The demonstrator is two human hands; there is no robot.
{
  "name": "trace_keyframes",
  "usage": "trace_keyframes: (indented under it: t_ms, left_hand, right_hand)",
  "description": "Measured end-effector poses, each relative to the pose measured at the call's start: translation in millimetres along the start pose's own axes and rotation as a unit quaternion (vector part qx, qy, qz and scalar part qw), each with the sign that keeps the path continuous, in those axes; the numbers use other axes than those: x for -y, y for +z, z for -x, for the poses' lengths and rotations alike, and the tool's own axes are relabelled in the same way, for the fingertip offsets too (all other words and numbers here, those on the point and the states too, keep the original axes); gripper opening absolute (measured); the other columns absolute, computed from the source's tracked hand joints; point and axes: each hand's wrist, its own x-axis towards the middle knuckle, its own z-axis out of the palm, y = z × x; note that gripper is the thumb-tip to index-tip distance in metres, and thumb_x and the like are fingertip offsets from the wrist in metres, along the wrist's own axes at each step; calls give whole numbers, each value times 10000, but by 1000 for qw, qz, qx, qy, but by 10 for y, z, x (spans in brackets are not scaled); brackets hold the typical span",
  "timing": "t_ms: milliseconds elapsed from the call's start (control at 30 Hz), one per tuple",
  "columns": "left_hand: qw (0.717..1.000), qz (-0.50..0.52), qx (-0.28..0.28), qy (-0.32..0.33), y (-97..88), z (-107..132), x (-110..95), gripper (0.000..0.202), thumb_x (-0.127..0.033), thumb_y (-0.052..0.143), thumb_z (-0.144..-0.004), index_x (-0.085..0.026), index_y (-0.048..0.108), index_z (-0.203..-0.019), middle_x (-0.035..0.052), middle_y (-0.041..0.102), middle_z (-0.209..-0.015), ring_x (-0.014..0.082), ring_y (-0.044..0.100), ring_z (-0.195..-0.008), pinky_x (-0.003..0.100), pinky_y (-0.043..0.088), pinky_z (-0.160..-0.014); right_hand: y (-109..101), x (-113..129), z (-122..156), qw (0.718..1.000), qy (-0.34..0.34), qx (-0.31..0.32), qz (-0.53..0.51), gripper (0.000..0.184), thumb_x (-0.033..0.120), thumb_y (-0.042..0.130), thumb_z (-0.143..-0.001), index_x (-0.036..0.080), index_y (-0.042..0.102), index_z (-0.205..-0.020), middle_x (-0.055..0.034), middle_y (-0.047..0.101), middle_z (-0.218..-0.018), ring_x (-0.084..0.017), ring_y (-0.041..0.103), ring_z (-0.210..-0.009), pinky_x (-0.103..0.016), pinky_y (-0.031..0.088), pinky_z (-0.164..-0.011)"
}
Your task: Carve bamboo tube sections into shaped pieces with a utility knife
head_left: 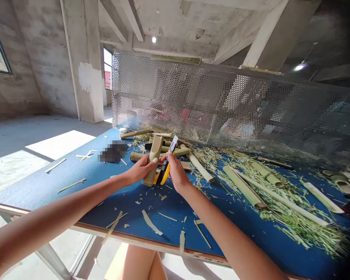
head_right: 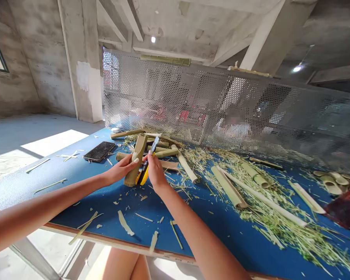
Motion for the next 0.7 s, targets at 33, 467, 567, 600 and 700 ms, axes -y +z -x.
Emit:
trace_keyframes:
  t_ms: [33, 467, 567, 600, 700]
  left_hand:
    - [1000, 19, 10, 7, 7, 9, -10, 524, -488, 532, -787, -196, 383, -1196, 64, 520, -1133, 188, 489, -1032, 319, 431, -892]
    - [975, -193, 18, 104, 90, 108, -51, 698, -292, 666, -657, -199, 333, -1262, 83, 420, -1127, 257, 389, -1091, 431, 365, -971]
    - [973, -216, 29, 70, 94, 90, -58, 516, -289, 550, -740, -196, 443, -1236, 56, 438, -968, 261, 350, -1055, 463, 337, -984]
    - [977, -204, 29, 57, 92, 88, -61, 439, -285, 517, -755, -188, 492, -1182, 50, 432, -937, 257, 352, -1044, 458, 343, -978]
    - [989, -135, 36, 38, 101, 96, -77, 293, -313, 494, -757, -168, 565, -1001, 47, 412, -951, 243, 389, -1035, 417, 374, -958]
  right_hand:
    - [24, -13, 32, 1000, -14, -9, 18, 513, 701, 315, -787, 229, 495, -697, -5, 500, -671, -173, 516, -700, -330, 449, -689]
    - [159, 68, 186, 999, -1, -14, 46, 503, 724, 330, -774, 259, 484, -885, -26, 435, -877, -198, 472, -952, -375, 424, -881]
    - [110, 83, 141, 999, -15, 9, 36, 488, 701, 407, -752, 243, 511, -882, -31, 439, -913, -192, 474, -966, -363, 416, -889]
    - [91, 76, 113, 1000, -16, 6, 25, 481, 689, 442, -738, 240, 512, -898, -30, 446, -923, -188, 479, -953, -353, 423, -869]
    - [44, 28, 27, 999, 23, -19, -41, 499, 627, 563, -668, 238, 474, -967, -11, 486, -891, -165, 509, -823, -313, 448, -727]
